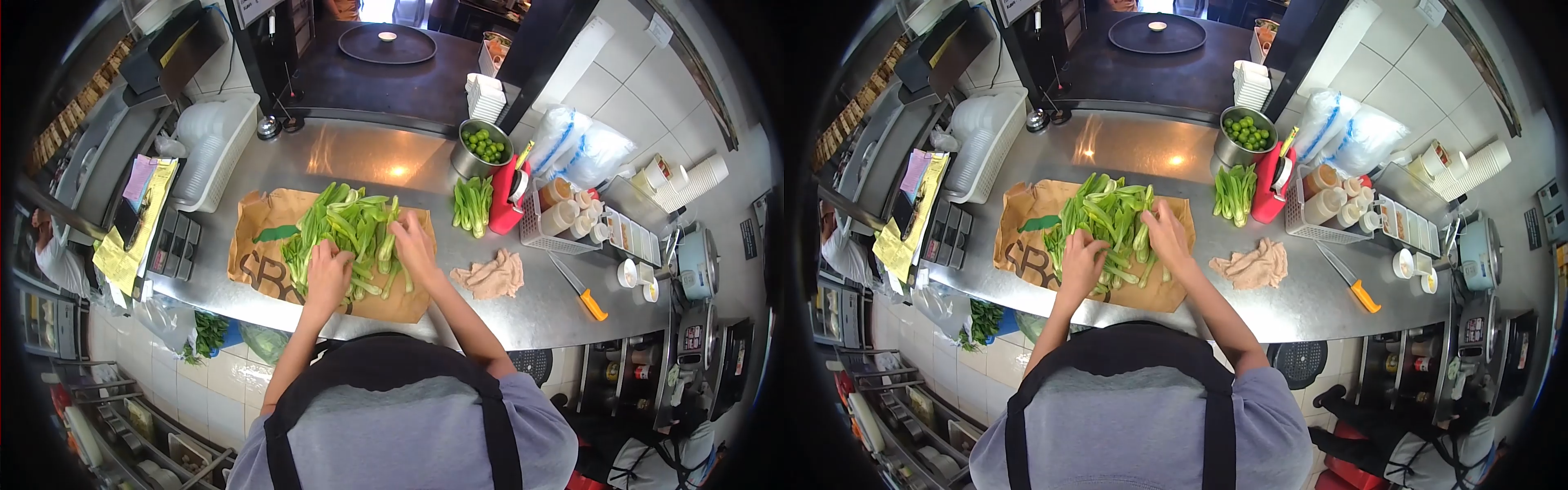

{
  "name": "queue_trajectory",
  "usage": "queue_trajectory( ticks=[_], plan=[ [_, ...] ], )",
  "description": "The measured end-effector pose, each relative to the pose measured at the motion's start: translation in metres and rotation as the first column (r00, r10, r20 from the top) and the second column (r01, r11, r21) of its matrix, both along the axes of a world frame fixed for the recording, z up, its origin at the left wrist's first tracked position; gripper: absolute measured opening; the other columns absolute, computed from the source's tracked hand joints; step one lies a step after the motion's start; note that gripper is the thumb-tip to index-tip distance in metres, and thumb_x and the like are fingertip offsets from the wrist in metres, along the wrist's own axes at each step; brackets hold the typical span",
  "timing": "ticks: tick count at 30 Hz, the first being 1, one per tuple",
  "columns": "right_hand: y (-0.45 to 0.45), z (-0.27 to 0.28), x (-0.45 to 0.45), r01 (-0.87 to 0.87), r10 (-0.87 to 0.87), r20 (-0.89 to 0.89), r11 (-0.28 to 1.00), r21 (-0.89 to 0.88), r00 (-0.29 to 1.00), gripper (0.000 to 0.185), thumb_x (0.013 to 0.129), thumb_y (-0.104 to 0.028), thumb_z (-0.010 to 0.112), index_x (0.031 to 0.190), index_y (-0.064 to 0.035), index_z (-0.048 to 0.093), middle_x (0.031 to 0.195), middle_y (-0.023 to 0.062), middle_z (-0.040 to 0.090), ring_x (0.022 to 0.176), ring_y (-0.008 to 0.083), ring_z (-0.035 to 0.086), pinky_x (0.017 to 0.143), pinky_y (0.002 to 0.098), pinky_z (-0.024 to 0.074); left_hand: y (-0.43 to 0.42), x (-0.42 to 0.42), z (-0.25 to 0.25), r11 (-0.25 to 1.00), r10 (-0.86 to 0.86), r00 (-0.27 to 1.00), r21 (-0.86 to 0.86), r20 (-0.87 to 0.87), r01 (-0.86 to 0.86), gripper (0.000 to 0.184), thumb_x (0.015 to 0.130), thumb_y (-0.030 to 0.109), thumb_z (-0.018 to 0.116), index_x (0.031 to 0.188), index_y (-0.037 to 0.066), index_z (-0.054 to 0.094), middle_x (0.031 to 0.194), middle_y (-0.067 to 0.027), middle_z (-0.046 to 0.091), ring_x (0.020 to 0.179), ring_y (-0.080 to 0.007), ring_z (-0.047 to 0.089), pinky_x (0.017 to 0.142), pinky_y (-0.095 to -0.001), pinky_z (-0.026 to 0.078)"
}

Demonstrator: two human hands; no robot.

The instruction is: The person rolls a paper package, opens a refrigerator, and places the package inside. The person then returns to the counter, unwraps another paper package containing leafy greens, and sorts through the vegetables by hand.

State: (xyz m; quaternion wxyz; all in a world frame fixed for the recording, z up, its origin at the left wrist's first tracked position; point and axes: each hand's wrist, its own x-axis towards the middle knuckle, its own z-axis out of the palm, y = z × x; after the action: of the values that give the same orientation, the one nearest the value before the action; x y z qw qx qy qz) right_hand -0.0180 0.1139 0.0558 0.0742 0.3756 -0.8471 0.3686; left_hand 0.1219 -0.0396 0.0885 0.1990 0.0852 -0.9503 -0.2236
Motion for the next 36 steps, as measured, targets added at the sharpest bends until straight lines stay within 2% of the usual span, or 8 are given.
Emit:
queue_trajectory(
  ticks=[4, 6, 8, 9, 13, 20, 27, 36],
  plan=[
    [0.015, 0.041, 0.018, -0.068, 0.069, -0.007, 0.951, -0.301, 0.998, 0.025, 0.07, 0.012, 0.055, 0.089, -0.0034, 0.058, 0.093, 0.0113, 0.047, 0.086, 0.0252, 0.056, 0.07, 0.0333, 0.0469, 0.003, -0.012, 0.001, 0.727, -0.171, 0.984, 0.669, -0.04, 0.153, 0.021, 0.082, 0.016, 0.062, 0.101, 0.007, 0.065, 0.095, -0.0078, 0.057, 0.08, -0.0234, 0.058, 0.069, -0.0334, 0.047],
    [0.016, 0.048, 0.02, -0.084, 0.095, 0.009, 0.92, -0.384, 0.995, 0.026, 0.07, 0.012, 0.056, 0.091, -0.0028, 0.059, 0.095, 0.0107, 0.048, 0.085, 0.0228, 0.057, 0.07, 0.0312, 0.0469, 0.01, -0.018, 0.001, 0.266, -0.323, 0.946, 0.962, 0.026, 0.065, 0.029, 0.089, 0.019, 0.057, 0.112, 0.002, 0.058, 0.1, -0.0055, 0.06, 0.085, -0.0221, 0.064, 0.067, -0.0274, 0.051],
    [0.017, 0.051, 0.025, -0.087, 0.097, 0.006, 0.913, -0.399, 0.995, 0.027, 0.073, 0.012, 0.055, 0.095, -0.0024, 0.06, 0.098, 0.0109, 0.05, 0.083, 0.0201, 0.058, 0.069, 0.0293, 0.047, 0.019, -0.018, 0.008, -0.188, -0.359, 0.933, 0.979, 0.003, -0.076, 0.03, 0.09, 0.018, 0.055, 0.115, -0.001, 0.054, 0.1, -0.0043, 0.06, 0.09, -0.0225, 0.065, 0.066, -0.0255, 0.052],
    [0.015, 0.054, 0.029, -0.03, 0.086, 0.101, 0.888, -0.459, 0.991, 0.026, 0.074, 0.011, 0.055, 0.095, -0.0022, 0.06, 0.099, 0.0108, 0.051, 0.082, 0.0194, 0.058, 0.069, 0.0287, 0.0471, 0.017, -0.02, -0.003, -0.274, -0.383, 0.921, 0.961, -0.064, -0.047, 0.029, 0.092, 0.015, 0.052, 0.117, 0.001, 0.05, 0.103, -0.0064, 0.061, 0.096, -0.0251, 0.063, 0.073, -0.0282, 0.054],
    [0.014, 0.055, 0.039, 0.109, 0.102, 0.339, 0.827, -0.552, 0.935, 0.02, 0.078, 0.007, 0.057, 0.096, -0.0017, 0.062, 0.099, 0.0095, 0.055, 0.078, 0.0162, 0.058, 0.067, 0.0256, 0.0469, 0.018, -0.02, 0.003, -0.214, -0.258, 0.966, 0.976, -0.013, -0.044, 0.021, 0.088, 0.008, 0.056, 0.108, 0.002, 0.053, 0.099, -0.0063, 0.061, 0.089, -0.0226, 0.065, 0.068, -0.0273, 0.056],
    [0.01, 0.028, 0.05, 0.138, 0.158, 0.554, 0.88, -0.454, 0.817, 0.018, 0.077, -0.008, 0.07, 0.091, 0.0007, 0.062, 0.082, 0.0025, 0.06, 0.067, 0.0078, 0.057, 0.056, 0.0204, 0.0447, 0.029, -0.024, -0.013, 0.257, 0.008, 0.985, 0.952, -0.174, 0.166, 0.027, 0.081, 0.002, 0.063, 0.103, -0.001, 0.049, 0.087, -0.0065, 0.059, 0.075, -0.0114, 0.062, 0.06, -0.0231, 0.054],
    [0.01, 0.019, 0.047, 0.173, 0.384, 0.68, 0.781, -0.6, 0.624, 0.015, 0.08, -0.002, 0.065, 0.092, 0.001, 0.058, 0.082, 0.0016, 0.06, 0.069, 0.0065, 0.057, 0.061, 0.0203, 0.0456, 0.02, -0.02, -0.024, 0.149, -0.041, 0.989, 0.978, -0.143, 0.148, 0.008, 0.079, 0.0, 0.062, 0.084, -0.002, 0.055, 0.085, -0.0071, 0.061, 0.075, -0.0116, 0.062, 0.065, -0.0251, 0.054],
    [0.002, 0.021, 0.052, 0.378, 0.436, 0.734, 0.653, -0.656, 0.52, 0.012, 0.084, -0.004, 0.06, 0.095, -0.0002, 0.058, 0.085, 0.005, 0.063, 0.07, 0.0094, 0.059, 0.067, 0.0227, 0.0497, 0.027, -0.022, -0.028, 0.048, 0.078, 0.98, 0.983, -0.183, 0.179, 0.008, 0.081, -0.001, 0.059, 0.089, -0.001, 0.058, 0.089, -0.0043, 0.06, 0.077, -0.0098, 0.061, 0.068, -0.0242, 0.053]
  ],
)
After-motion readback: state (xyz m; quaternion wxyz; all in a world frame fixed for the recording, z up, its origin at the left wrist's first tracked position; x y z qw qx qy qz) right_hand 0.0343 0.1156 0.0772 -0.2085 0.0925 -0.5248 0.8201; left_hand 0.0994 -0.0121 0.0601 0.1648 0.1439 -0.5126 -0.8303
